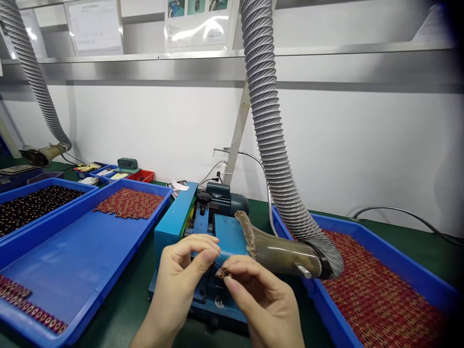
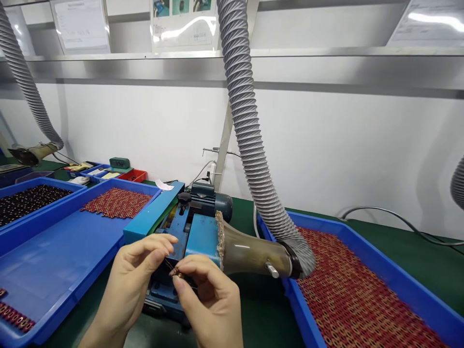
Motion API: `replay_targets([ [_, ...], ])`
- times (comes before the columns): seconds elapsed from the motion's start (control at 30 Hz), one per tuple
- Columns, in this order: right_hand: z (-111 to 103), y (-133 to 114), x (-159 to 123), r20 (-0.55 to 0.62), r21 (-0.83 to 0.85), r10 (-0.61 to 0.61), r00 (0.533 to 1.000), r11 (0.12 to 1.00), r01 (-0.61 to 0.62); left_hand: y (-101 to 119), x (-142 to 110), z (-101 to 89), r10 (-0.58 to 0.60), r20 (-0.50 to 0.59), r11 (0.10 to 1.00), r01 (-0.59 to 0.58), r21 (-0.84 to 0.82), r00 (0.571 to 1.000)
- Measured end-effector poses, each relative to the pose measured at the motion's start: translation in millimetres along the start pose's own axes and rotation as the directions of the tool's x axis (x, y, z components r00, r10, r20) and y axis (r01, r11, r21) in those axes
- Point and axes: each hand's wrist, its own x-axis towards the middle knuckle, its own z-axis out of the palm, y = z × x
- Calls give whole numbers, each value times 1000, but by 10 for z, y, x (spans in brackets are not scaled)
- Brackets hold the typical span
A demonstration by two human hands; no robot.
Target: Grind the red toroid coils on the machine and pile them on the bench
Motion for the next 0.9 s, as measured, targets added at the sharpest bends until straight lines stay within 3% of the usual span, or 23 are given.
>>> replay_targets([
  [0.1, 43, -91, 15, -29, 114, 65, 997, 992, -61, 12, 0, -58, 42, -61, 999, -43, -21, 997],
  [0.17, 67, -158, 26, -45, 288, 212, 976, 938, -191, 30, 2, -92, 50, -42, 998, -49, 38, 998],
  [0.27, 65, -202, 32, 33, 541, 418, 908, 756, -368, 72, -1, -116, 29, 116, 989, -45, 142, 993],
  [0.33, 49, -183, 31, 110, 640, 449, 887, 650, -409, 107, -9, -105, -31, 250, 984, -14, 177, 968],
  [0.43, 39, -126, 28, 145, 698, 463, 874, 579, -422, 140, -26, -60, -103, 360, 980, 33, 194, 927],
  [0.63, 102, -114, 32, 148, 710, 491, 858, 551, -438, 73, -26, -11, 6, 265, 993, -38, 116, 964],
  [0.73, 132, -140, 29, 99, 670, 513, 853, 599, -438, 18, -7, -9, 38, 197, 998, -49, 50, 980],
  [0.9, 139, -134, 32, 119, 575, 470, 875, 686, -446, -9, 0, -16, 6, 35, 999, -7, 32, 999],
])
